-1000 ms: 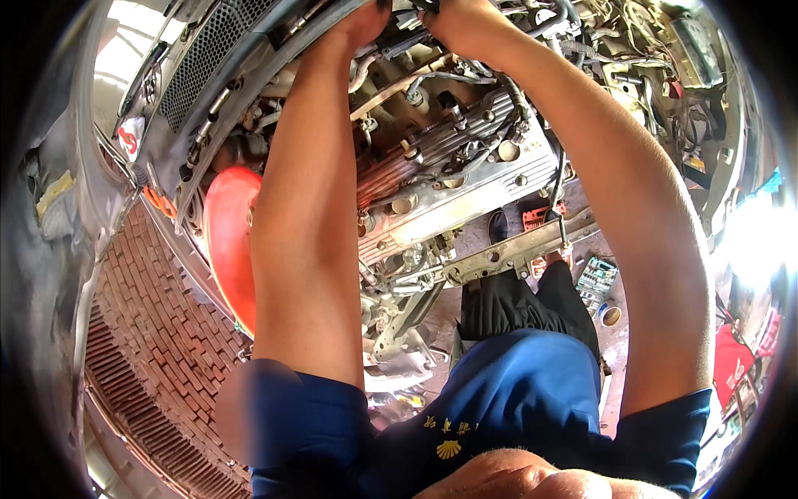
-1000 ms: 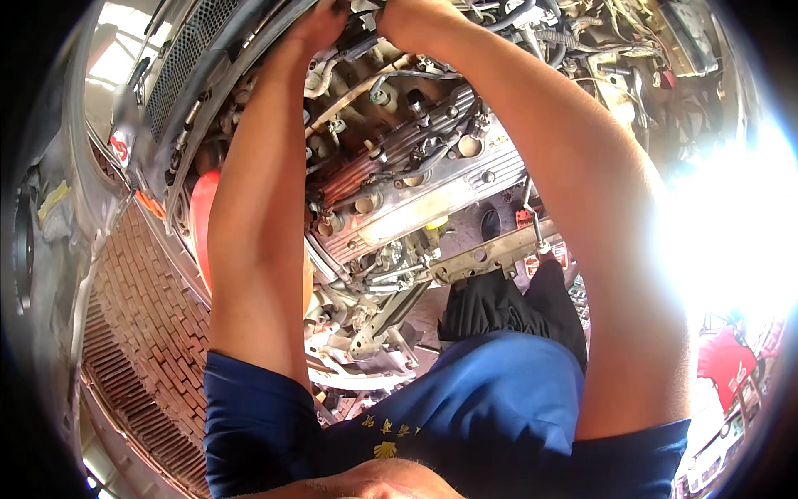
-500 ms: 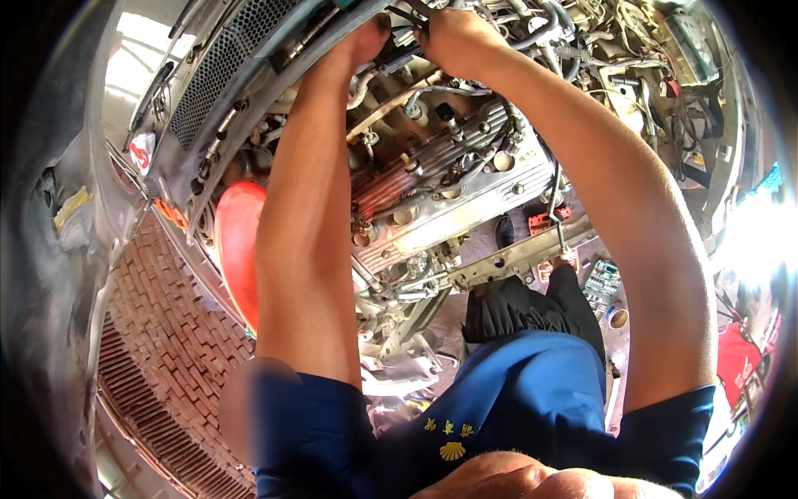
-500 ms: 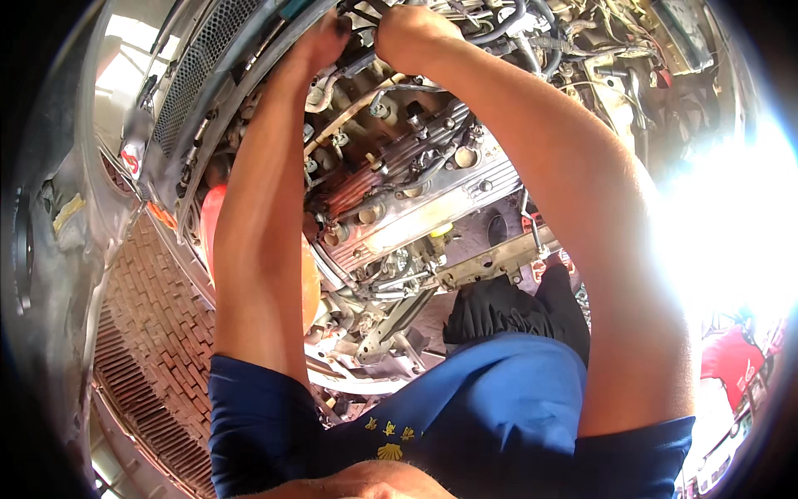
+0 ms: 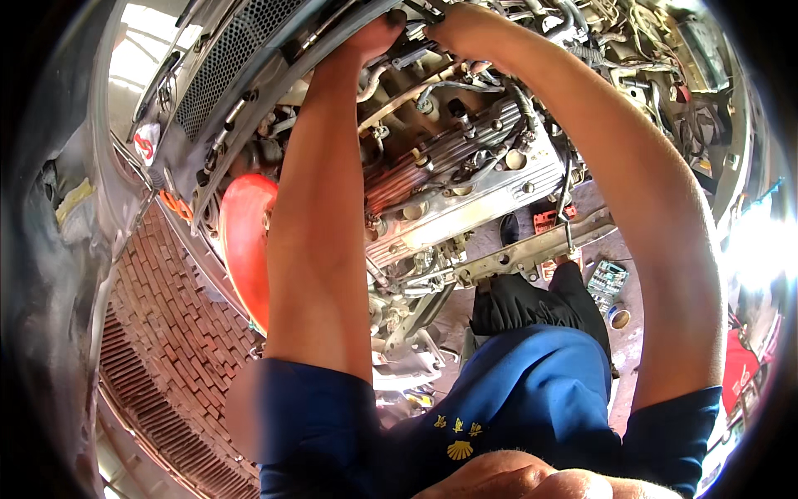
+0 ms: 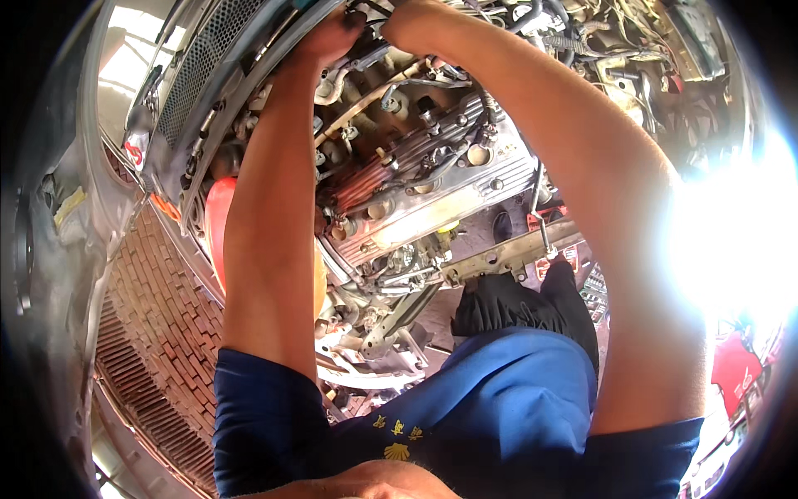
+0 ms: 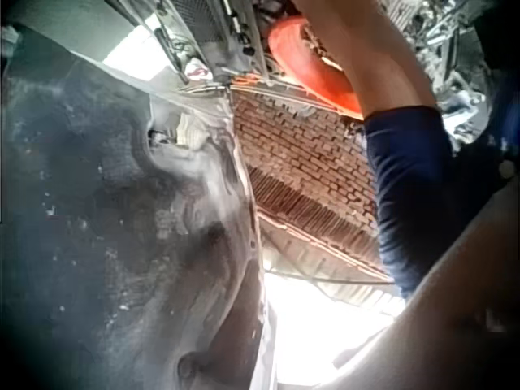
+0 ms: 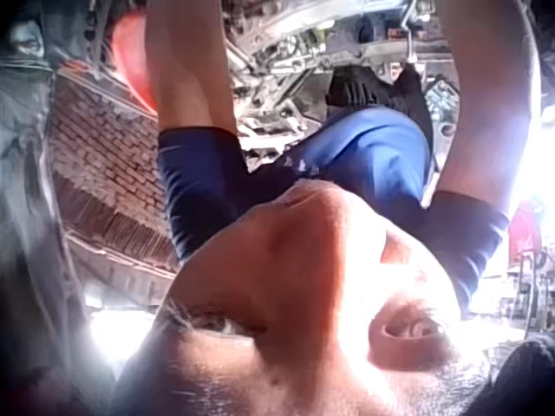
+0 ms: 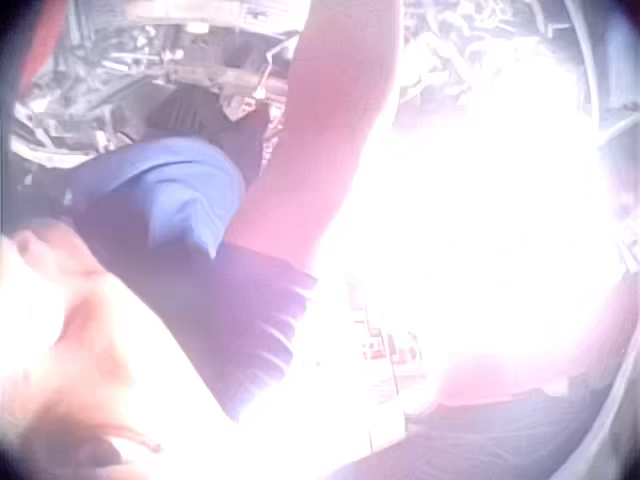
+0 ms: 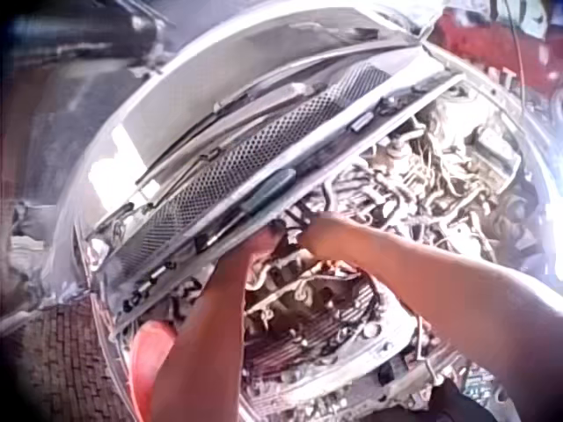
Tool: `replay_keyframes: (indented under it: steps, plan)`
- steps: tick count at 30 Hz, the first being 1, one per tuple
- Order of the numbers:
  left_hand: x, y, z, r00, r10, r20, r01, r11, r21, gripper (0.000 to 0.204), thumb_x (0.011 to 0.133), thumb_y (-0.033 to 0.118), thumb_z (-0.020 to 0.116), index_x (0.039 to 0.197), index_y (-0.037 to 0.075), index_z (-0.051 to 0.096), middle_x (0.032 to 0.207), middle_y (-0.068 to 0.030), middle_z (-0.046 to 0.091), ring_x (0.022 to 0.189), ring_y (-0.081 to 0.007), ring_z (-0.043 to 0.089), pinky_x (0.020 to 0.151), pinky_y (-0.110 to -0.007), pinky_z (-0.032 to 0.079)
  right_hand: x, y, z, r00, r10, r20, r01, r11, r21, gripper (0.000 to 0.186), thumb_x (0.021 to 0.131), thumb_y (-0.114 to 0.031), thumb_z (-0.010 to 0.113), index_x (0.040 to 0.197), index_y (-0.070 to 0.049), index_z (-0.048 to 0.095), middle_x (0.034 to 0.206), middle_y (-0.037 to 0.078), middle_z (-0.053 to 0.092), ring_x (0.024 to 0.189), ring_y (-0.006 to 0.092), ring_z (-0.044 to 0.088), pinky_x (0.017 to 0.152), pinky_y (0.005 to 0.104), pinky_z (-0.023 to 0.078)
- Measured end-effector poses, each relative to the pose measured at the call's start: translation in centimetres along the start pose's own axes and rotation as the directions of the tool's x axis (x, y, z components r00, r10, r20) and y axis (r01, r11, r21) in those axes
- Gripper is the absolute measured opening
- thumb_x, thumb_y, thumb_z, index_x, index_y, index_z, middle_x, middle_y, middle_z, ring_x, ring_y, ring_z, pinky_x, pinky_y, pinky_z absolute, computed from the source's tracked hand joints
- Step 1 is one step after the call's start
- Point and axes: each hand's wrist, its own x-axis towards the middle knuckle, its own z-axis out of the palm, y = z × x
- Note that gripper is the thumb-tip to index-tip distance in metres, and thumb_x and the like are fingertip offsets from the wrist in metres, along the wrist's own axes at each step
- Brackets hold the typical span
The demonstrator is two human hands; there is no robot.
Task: The person works on a car engine with the hood open, using a wrench to tighten or loosen bolts on the engine block. They place removed parts into a red basin and occasionally step back to retrieve tools from the floor.
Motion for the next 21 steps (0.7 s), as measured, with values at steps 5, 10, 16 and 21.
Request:
replay_keyframes:
  steps: [5, 10, 16, 21]
  plan:
    - [0.8, 0.4, -0.8, 0.978, -0.033, 0.204, 0.050, 0.995, -0.081, 0.059, 0.092, 0.041, 0.057, 0.142, 0.010, 0.059, 0.147, -0.0227, 0.057, 0.136, -0.0426, 0.052, 0.116, -0.054, 0.038, -0.6, 0.2, 0.2, 0.975, -0.017, -0.223, 0.031, 0.998, 0.060, 0.015, 0.081, -0.019, 0.070, 0.089, -0.008, 0.075, 0.087, 0.013, 0.076, 0.083, 0.0335, 0.073, 0.074, 0.0451, 0.058]
    - [-0.1, -1.5, 0.9, 0.991, 0.026, 0.130, -0.035, 0.997, 0.068, 0.067, 0.094, 0.047, 0.055, 0.149, 0.009, 0.053, 0.155, -0.0213, 0.049, 0.145, -0.0406, 0.043, 0.123, -0.052, 0.030, 0.1, -0.4, -0.5, 0.967, -0.090, -0.240, 0.081, 0.996, -0.046, 0.013, 0.078, -0.019, 0.073, 0.086, -0.008, 0.075, 0.089, 0.013, 0.076, 0.085, 0.0345, 0.073, 0.073, 0.0457, 0.058]
    - [0.3, -0.2, 0.0, 0.996, -0.002, 0.093, 0.000, 1.000, 0.028, 0.061, 0.091, 0.047, 0.058, 0.136, 0.006, 0.063, 0.135, -0.0251, 0.063, 0.128, -0.0445, 0.057, 0.114, -0.054, 0.040, -0.3, -0.7, -0.6, 0.985, -0.064, -0.158, 0.048, 0.993, -0.104, 0.013, 0.079, -0.018, 0.071, 0.088, -0.011, 0.078, 0.086, 0.012, 0.077, 0.084, 0.0329, 0.075, 0.070, 0.0465, 0.059]
    - [-0.2, -1.6, 2.5, 0.996, 0.053, -0.069, -0.058, 0.995, -0.079, 0.058, 0.093, 0.046, 0.058, 0.133, 0.005, 0.065, 0.133, -0.0270, 0.063, 0.127, -0.0456, 0.057, 0.113, -0.055, 0.039, -0.4, -1.8, -0.3, 0.969, 0.115, -0.219, -0.112, 0.993, 0.027, 0.016, 0.082, -0.017, 0.069, 0.092, -0.010, 0.079, 0.085, 0.011, 0.077, 0.085, 0.0298, 0.075, 0.070, 0.0455, 0.060]
